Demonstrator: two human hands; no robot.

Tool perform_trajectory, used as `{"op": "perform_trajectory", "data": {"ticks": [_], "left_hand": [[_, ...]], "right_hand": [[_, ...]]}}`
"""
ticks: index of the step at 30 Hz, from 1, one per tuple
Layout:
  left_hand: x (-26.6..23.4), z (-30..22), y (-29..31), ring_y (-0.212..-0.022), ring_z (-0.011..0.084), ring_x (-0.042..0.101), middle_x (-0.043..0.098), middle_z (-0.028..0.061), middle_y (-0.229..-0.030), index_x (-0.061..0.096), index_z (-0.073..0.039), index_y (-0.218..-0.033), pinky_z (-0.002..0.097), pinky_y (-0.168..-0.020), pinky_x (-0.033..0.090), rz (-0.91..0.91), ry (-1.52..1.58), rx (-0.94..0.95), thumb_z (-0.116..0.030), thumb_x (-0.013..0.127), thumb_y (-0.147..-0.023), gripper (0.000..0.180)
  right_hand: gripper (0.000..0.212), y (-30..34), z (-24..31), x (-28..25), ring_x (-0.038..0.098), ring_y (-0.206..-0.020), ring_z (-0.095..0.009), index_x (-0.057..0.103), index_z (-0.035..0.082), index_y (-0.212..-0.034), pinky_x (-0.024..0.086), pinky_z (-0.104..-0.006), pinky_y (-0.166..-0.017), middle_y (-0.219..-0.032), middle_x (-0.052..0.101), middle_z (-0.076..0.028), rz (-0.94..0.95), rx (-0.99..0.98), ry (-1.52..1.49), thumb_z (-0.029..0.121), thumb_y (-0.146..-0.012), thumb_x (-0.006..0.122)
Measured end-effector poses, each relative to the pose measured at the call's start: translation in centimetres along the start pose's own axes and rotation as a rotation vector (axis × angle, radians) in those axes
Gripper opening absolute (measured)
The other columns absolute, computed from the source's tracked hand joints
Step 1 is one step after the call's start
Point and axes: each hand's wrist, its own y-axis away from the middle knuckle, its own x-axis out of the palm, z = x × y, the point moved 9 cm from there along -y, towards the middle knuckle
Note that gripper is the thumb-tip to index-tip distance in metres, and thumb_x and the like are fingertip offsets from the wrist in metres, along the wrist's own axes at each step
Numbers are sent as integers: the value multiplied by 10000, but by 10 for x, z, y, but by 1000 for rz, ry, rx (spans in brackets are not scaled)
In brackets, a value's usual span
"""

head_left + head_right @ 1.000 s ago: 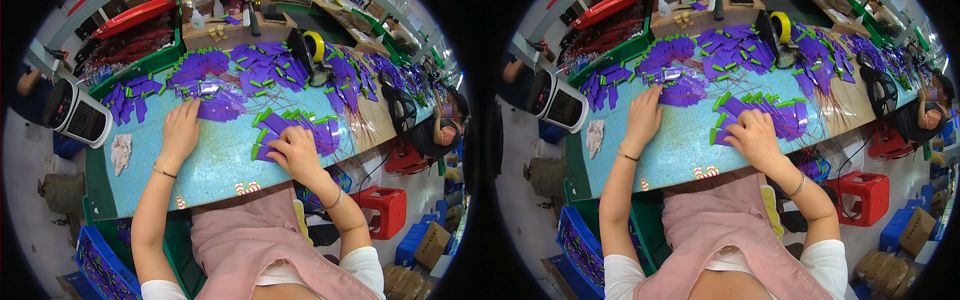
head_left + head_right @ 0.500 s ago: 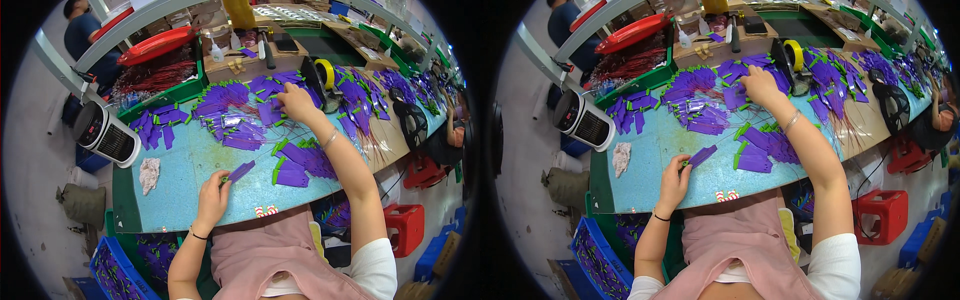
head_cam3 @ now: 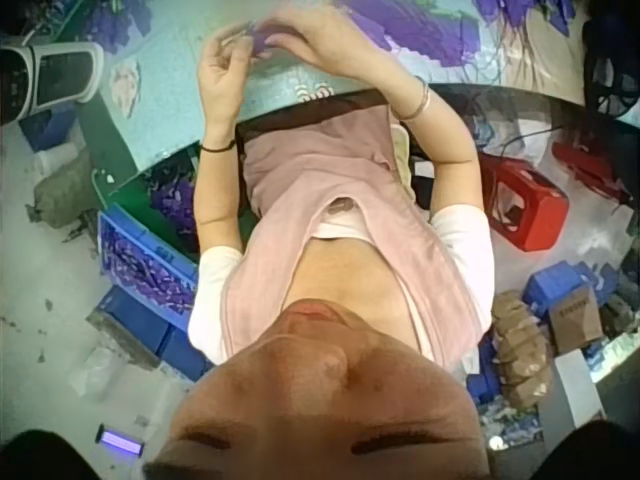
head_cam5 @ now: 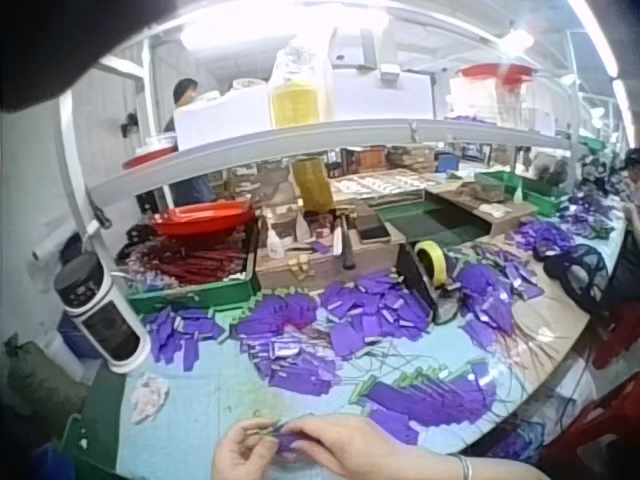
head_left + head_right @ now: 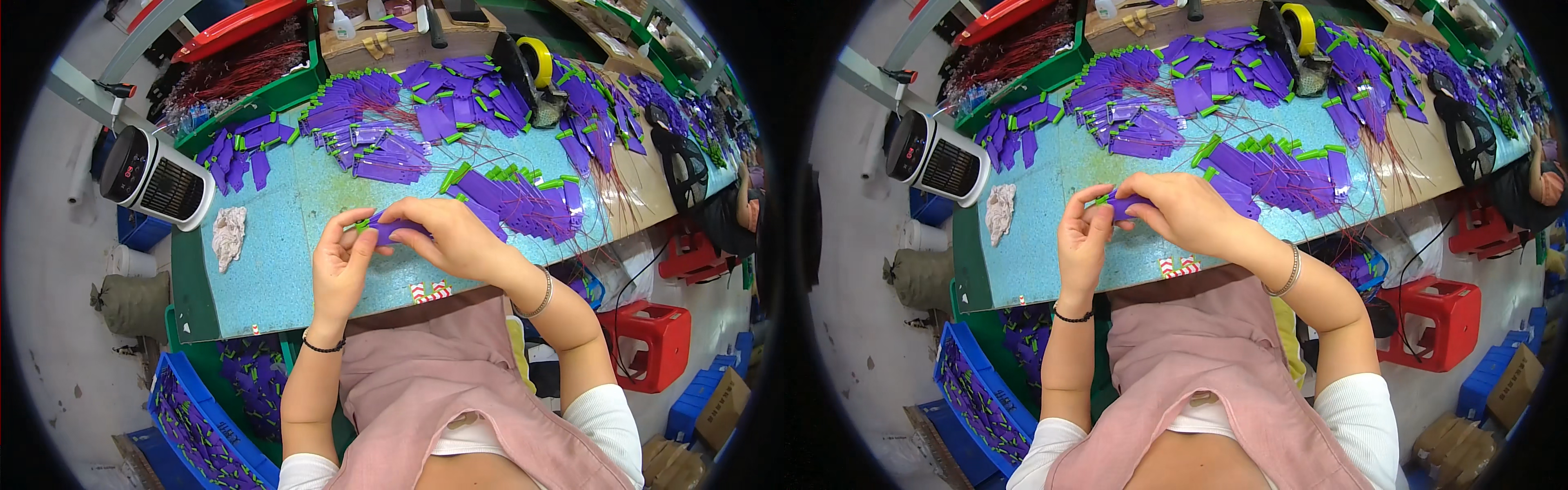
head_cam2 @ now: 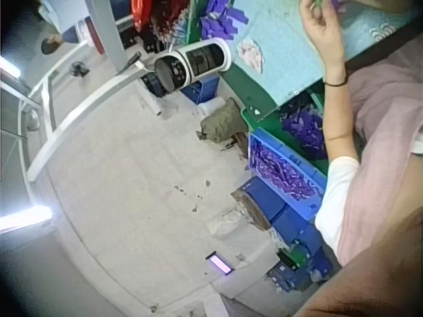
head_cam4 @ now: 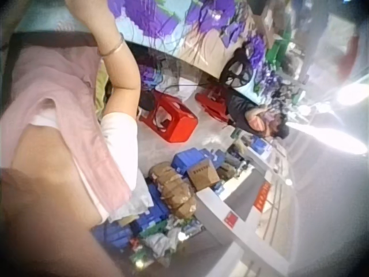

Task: The person assembles plastic components by attaching green caps onto purple plastic pieces by hand, then stacks and aligns the assembled parts into bundles on the table.

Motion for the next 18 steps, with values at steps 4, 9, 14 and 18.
{"op": "perform_trajectory", "data": {"ticks": [4,9,14,18], "left_hand": [[-2,-4,5,-749,114,612,633,91,-853,467,10,-1144,216,-654,452,-94,50,39,-79,520,-904,261],[-17,4,10,-718,105,611,629,86,-831,474,1,-1062,191,-618,427,-119,-27,36,-96,513,-913,181],[-4,8,10,-743,137,617,625,78,-870,503,-7,-1006,231,-664,454,-69,70,-26,-58,571,-869,161],[14,-43,6,-724,181,611,630,87,-858,590,2,-911,265,-673,463,-62,-477,353,-43,642,-790,139]], "right_hand": [[217,8,12,-5,620,-730,-249,560,35,-955,475,-321,-591,-819,621,-114,-79,-76,163,96,-773,662],[288,26,-9,-31,583,-669,-199,545,21,-911,468,-312,-612,-774,590,-81,-349,183,127,178,-740,715],[187,29,-32,-13,536,-705,-76,580,-16,-940,424,-223,-611,-768,602,-47,-304,232,-441,104,-815,649],[104,30,-5,-16,555,-668,-142,615,-1,-841,440,-268,-611,-792,605,-76,-324,103,-252,66,-773,657]]}}
